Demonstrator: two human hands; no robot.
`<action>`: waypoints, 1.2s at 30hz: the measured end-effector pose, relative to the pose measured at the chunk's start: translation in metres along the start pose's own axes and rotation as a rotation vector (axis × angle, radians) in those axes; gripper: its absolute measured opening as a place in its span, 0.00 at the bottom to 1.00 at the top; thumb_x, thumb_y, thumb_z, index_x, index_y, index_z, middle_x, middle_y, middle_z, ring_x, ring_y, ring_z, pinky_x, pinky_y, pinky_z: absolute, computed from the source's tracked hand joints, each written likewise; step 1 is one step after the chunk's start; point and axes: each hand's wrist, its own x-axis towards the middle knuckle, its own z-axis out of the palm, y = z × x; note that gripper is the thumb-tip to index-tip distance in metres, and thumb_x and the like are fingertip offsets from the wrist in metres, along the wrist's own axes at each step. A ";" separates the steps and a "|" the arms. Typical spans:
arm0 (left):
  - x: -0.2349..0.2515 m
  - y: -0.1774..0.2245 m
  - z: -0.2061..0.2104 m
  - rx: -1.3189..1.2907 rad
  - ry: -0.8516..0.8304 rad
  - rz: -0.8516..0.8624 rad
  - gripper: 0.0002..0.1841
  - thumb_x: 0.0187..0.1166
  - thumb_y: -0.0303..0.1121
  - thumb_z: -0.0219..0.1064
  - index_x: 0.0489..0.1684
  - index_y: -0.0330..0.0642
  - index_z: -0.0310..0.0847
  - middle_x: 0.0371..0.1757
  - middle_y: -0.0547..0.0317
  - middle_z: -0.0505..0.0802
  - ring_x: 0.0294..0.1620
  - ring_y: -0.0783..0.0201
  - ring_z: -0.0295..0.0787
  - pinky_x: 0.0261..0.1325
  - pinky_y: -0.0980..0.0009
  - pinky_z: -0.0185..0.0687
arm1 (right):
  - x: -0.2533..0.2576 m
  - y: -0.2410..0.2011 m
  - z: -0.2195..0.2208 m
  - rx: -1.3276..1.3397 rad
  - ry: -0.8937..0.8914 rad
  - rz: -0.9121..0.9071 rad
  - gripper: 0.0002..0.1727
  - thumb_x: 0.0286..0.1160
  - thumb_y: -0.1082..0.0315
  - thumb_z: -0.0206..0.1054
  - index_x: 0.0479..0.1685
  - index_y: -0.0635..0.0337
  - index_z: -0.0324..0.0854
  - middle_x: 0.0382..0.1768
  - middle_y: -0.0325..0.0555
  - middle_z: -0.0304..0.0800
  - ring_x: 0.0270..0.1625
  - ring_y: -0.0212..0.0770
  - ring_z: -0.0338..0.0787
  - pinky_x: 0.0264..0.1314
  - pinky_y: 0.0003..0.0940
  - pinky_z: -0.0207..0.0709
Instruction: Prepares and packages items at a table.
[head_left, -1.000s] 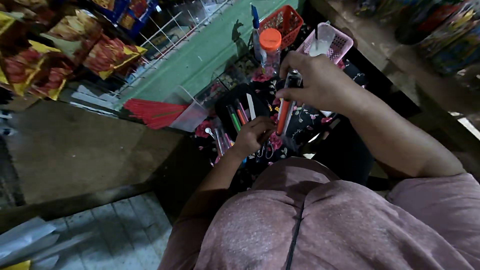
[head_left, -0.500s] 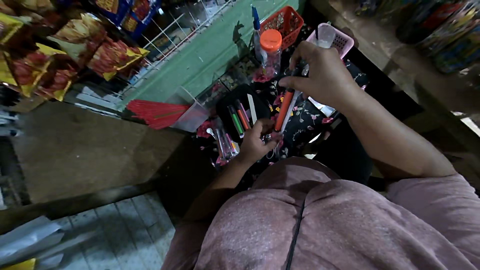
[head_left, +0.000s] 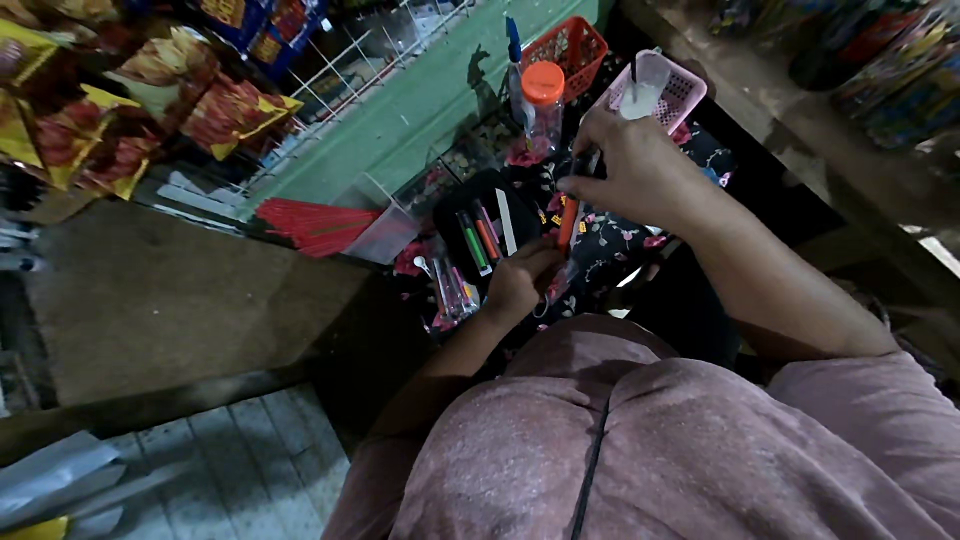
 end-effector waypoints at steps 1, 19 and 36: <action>0.000 -0.005 0.000 -0.031 0.012 0.011 0.06 0.77 0.25 0.70 0.42 0.34 0.92 0.60 0.40 0.92 0.58 0.51 0.93 0.61 0.58 0.88 | -0.003 0.000 -0.003 0.000 -0.041 -0.031 0.22 0.78 0.61 0.72 0.61 0.68 0.78 0.43 0.59 0.88 0.42 0.53 0.90 0.49 0.51 0.83; 0.020 -0.025 -0.017 0.172 0.090 0.280 0.04 0.74 0.29 0.73 0.36 0.41 0.95 0.53 0.38 0.92 0.45 0.47 0.91 0.49 0.58 0.88 | 0.008 -0.014 -0.032 -0.231 -0.251 -0.260 0.12 0.82 0.64 0.64 0.55 0.63 0.82 0.36 0.53 0.88 0.41 0.54 0.89 0.46 0.56 0.80; 0.030 -0.029 -0.015 -0.168 0.056 0.269 0.06 0.77 0.28 0.71 0.39 0.33 0.92 0.49 0.43 0.91 0.54 0.61 0.88 0.59 0.72 0.83 | 0.006 -0.006 -0.032 -0.209 -0.137 -0.093 0.21 0.87 0.51 0.60 0.46 0.63 0.84 0.33 0.54 0.87 0.40 0.57 0.88 0.43 0.62 0.75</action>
